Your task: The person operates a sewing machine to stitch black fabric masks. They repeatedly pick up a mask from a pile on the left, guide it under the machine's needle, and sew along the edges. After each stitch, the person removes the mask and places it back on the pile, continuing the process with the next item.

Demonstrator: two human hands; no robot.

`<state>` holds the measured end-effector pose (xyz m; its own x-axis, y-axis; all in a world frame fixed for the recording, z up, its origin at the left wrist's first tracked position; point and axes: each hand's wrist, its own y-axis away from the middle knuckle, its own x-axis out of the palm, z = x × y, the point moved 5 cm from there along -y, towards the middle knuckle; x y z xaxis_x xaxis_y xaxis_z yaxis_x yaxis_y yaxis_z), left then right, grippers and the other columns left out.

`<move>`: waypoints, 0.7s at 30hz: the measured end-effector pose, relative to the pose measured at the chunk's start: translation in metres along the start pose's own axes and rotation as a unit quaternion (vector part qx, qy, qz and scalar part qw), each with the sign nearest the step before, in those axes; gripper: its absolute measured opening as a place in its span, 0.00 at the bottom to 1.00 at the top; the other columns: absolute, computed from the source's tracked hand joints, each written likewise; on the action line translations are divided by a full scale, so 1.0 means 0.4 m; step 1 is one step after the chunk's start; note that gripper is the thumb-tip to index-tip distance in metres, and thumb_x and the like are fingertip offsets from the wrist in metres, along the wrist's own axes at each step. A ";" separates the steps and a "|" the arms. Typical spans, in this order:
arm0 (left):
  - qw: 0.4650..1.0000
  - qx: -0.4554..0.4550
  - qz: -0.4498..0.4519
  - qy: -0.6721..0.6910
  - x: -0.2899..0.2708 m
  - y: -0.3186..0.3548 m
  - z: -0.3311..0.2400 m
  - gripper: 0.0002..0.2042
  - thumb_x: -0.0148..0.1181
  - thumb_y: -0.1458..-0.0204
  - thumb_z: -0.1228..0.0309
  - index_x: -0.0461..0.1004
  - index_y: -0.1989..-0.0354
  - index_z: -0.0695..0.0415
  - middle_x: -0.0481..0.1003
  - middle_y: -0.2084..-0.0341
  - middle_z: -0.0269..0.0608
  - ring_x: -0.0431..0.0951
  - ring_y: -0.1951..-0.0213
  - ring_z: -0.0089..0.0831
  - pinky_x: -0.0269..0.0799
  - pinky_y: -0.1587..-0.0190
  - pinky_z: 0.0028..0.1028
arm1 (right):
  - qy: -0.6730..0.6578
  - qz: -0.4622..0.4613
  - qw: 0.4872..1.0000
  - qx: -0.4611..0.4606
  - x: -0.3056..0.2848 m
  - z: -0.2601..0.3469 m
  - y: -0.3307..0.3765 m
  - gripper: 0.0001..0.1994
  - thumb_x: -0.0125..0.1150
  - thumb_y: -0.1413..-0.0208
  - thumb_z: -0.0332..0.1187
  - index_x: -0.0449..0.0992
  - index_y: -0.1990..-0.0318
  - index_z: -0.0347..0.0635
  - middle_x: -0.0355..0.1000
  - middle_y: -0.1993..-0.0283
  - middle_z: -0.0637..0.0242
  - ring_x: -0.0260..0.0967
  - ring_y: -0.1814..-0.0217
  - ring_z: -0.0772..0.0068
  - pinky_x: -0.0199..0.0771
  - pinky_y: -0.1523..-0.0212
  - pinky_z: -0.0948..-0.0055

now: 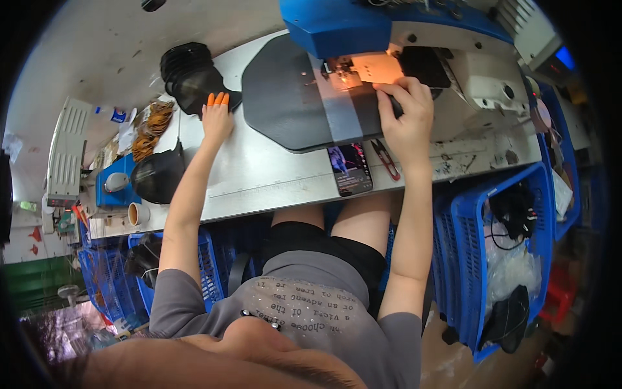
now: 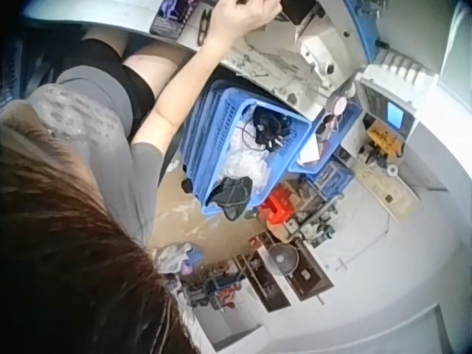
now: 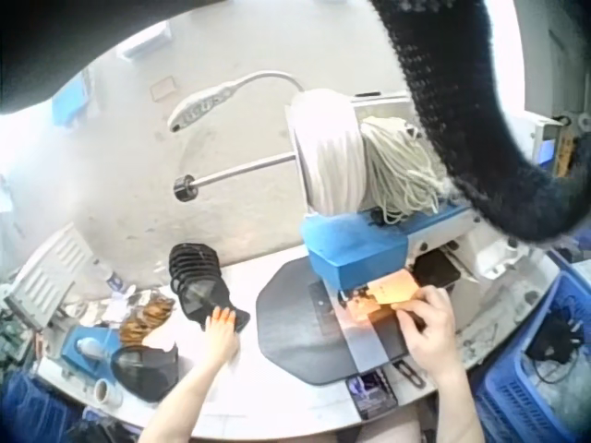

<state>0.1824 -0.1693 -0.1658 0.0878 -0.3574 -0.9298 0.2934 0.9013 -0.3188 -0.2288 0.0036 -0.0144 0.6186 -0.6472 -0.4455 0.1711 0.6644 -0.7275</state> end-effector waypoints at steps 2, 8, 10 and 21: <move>0.998 0.014 -0.059 0.010 -0.023 -0.022 0.023 0.17 0.55 0.45 0.68 0.76 0.47 0.58 0.77 0.50 0.51 0.74 0.46 0.50 0.69 0.44 0.44 | -0.004 -0.002 1.000 0.008 0.002 0.000 0.001 0.04 0.66 0.51 0.25 0.82 0.66 0.43 0.71 0.64 0.66 0.67 0.59 0.62 0.67 0.56 0.65; 0.957 -0.127 -0.176 0.192 -0.341 -0.057 -0.039 0.13 0.53 0.39 0.64 0.79 0.57 0.60 0.77 0.74 0.55 0.79 0.69 0.51 0.74 0.64 0.44 | 0.003 -0.001 1.000 0.022 -0.007 -0.010 0.013 0.04 0.66 0.51 0.26 0.83 0.66 0.43 0.71 0.65 0.68 0.66 0.59 0.63 0.67 0.56 0.66; 0.957 -0.068 -0.172 0.224 -0.454 -0.044 -0.110 0.12 0.56 0.41 0.65 0.80 0.56 0.58 0.78 0.74 0.54 0.78 0.70 0.51 0.73 0.63 0.42 | 0.011 0.004 1.000 0.027 -0.007 -0.005 0.008 0.04 0.66 0.50 0.27 0.83 0.67 0.43 0.71 0.65 0.68 0.66 0.59 0.63 0.67 0.56 0.66; 0.912 0.327 -0.055 0.239 -0.614 0.021 -0.426 0.15 0.58 0.47 0.64 0.82 0.56 0.58 0.74 0.58 0.45 0.69 0.60 0.44 0.65 0.51 0.37 | -0.005 0.146 0.989 0.012 0.049 0.092 -0.028 0.12 0.67 0.49 0.41 0.83 0.66 0.41 0.73 0.67 0.62 0.70 0.57 0.57 0.68 0.55 0.61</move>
<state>0.0012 -0.0322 0.0285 -0.3563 -0.1476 -0.9226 0.7950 0.4708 -0.3824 -0.1904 -0.0028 0.0042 0.6521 -0.4225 -0.6295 0.0025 0.8315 -0.5555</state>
